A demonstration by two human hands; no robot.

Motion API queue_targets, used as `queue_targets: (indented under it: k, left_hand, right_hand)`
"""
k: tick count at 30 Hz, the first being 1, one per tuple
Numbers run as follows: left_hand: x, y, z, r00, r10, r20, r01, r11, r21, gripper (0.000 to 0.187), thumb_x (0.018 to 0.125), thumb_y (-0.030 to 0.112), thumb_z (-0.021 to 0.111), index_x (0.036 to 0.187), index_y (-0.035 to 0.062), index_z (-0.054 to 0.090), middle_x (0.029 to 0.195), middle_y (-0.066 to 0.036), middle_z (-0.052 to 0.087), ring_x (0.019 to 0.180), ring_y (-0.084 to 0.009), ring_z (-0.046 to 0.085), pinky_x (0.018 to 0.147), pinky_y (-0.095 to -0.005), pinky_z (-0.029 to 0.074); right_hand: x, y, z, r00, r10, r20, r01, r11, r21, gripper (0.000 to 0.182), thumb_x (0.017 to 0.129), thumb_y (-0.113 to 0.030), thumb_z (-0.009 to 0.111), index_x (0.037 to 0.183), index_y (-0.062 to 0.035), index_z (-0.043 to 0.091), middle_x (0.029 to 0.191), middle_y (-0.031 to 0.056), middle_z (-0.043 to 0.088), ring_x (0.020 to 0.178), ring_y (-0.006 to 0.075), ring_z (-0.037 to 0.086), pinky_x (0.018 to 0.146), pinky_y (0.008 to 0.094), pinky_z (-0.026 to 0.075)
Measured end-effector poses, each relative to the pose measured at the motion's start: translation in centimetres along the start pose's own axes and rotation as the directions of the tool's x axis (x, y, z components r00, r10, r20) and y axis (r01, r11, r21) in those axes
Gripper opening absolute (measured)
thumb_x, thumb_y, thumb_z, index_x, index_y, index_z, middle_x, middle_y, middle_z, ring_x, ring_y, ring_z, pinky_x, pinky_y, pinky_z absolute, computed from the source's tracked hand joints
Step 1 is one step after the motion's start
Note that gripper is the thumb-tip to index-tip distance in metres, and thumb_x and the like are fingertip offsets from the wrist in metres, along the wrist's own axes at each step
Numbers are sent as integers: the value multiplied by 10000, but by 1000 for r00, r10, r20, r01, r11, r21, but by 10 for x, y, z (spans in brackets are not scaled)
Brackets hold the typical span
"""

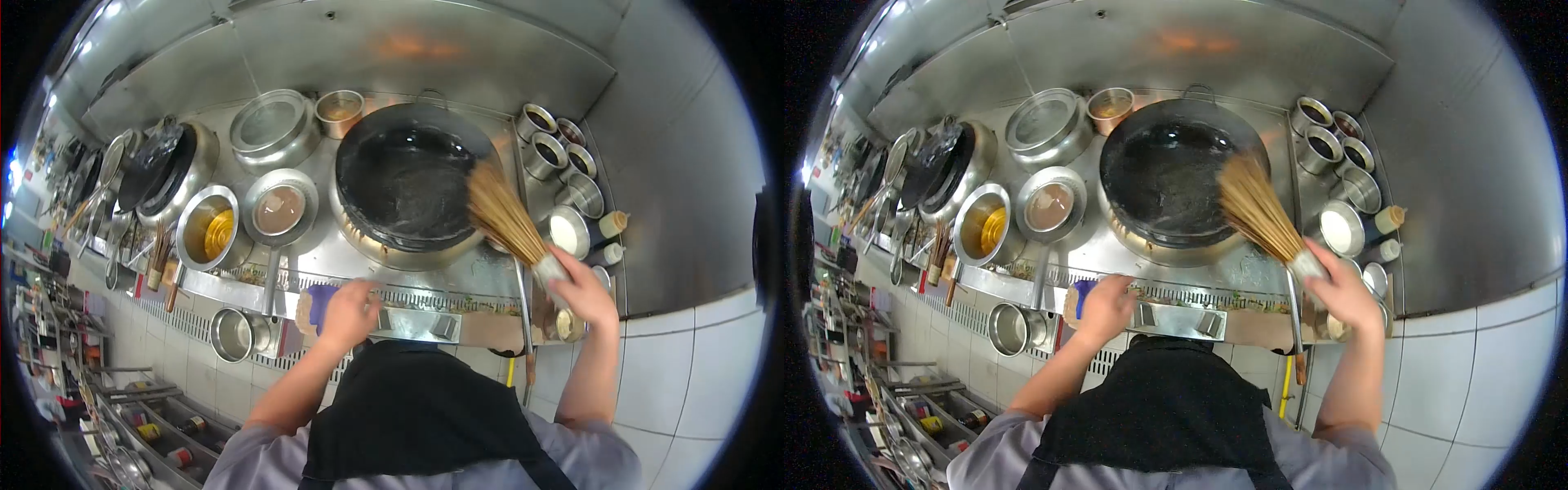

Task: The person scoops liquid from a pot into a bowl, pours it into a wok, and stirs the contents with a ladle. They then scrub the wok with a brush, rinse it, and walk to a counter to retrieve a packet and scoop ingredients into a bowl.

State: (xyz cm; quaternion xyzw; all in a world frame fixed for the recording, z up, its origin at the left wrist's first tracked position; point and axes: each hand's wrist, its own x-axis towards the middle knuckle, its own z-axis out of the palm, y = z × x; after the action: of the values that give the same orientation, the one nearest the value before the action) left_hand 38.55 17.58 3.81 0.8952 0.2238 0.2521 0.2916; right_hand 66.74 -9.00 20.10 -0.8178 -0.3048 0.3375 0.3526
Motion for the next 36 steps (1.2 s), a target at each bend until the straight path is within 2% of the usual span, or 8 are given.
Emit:
queue_targets:
  k: [4,7,10,20,24,28,31,36]
  left_hand:
    - [54,37,24,971,240,11,-240,970,33,436,750,77,632,1175,-2,577,1219,-182,561,1137,-334,530,979,-422,422]
    - [66,39,48,975,219,36,-221,942,254,495,762,101,609,1234,-29,533,1226,-183,545,1174,-328,501,987,-416,410]
    - [72,39,51,979,101,178,-147,951,271,502,794,149,566,1251,-52,513,1188,-178,549,1189,-302,485,978,-411,404]
    - [58,42,48,982,87,167,-130,955,266,590,765,111,593,1321,-30,452,1287,-178,504,1259,-322,447,1026,-419,383]
    - [59,36,50,981,171,90,-189,941,280,573,772,106,588,1315,-25,461,1303,-177,501,1267,-325,444,1037,-430,375]
    - [53,41,50,978,186,95,-202,958,205,551,773,103,588,1299,-22,480,1303,-178,505,1268,-331,444,1038,-431,373]
    - [57,49,52,993,86,82,-101,977,189,529,767,96,590,1273,-27,499,1289,-174,514,1257,-327,456,1028,-426,381]
    - [55,35,49,978,186,98,-202,963,181,542,756,92,595,1277,-24,498,1287,-164,516,1255,-319,457,1024,-427,381]
  right_hand:
    - [99,-79,68,961,-240,135,244,518,-820,478,818,-276,592,1256,-86,567,934,185,671,883,352,652,760,466,516]
    - [236,-62,143,897,-379,227,388,429,-816,211,817,-142,524,892,-30,686,899,212,682,855,368,672,748,452,544]
    - [331,-92,156,921,-359,-150,202,772,-602,241,858,-230,542,979,-73,678,949,178,684,922,369,651,800,441,528]
    - [322,-116,156,997,-72,20,75,956,-285,300,789,-256,601,1001,-52,660,971,205,669,925,390,637,814,458,511]
    - [249,-74,148,767,-573,288,638,638,-430,427,782,-276,626,1172,-102,635,1033,198,663,984,372,627,892,431,492]
    - [251,-96,125,738,-477,478,672,583,-457,336,778,-262,615,1080,-123,668,993,192,672,931,357,648,842,430,511]
    - [326,-113,158,981,-173,85,192,919,-345,263,815,-274,581,983,-82,644,900,188,675,867,353,659,751,456,521]
    - [226,-84,132,834,-403,378,552,573,-606,292,822,-250,566,1055,-93,646,989,191,676,915,331,669,797,470,521]
